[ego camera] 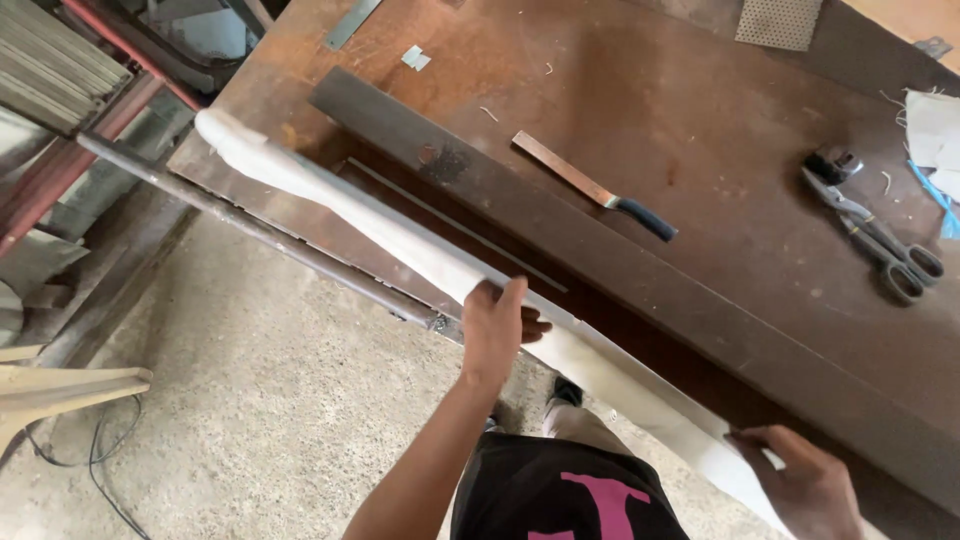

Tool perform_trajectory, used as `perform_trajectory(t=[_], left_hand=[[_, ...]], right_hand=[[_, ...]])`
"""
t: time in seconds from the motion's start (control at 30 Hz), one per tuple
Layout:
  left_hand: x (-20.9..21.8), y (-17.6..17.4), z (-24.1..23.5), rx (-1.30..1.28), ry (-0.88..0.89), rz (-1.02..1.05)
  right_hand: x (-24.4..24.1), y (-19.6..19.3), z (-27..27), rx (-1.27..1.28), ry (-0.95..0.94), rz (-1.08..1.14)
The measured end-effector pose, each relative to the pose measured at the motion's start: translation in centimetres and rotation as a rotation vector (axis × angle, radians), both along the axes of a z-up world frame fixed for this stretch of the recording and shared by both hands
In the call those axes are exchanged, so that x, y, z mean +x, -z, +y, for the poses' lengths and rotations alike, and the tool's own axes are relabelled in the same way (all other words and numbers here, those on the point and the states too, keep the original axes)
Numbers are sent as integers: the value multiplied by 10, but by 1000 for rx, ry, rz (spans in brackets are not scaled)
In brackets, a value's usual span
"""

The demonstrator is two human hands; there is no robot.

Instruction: Filing the edges of a metal strip on a workbench.

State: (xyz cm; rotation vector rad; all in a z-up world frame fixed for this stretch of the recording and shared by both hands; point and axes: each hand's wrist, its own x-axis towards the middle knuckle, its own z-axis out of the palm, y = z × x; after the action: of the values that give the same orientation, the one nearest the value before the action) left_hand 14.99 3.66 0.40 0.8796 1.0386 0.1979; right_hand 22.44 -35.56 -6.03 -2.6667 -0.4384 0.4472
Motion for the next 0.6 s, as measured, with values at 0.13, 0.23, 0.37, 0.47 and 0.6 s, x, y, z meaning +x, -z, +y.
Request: perform_trajectory(t=[0.13,0.23,0.37,0.47,0.6], left_hand=[[66,6,-6,272,143,-31],[103,60,-17,1085,168,-32],[139,132,8,1341,572,427],[155,141,21,1373,907,711],[155,148,22,1370,949,850]], right_hand=[[90,33,-14,45,-140,1],[150,14,28,-90,21,301],[202,51,43,106,112,466],[216,63,54,16,74,418],[215,46,78,-157,36,362]])
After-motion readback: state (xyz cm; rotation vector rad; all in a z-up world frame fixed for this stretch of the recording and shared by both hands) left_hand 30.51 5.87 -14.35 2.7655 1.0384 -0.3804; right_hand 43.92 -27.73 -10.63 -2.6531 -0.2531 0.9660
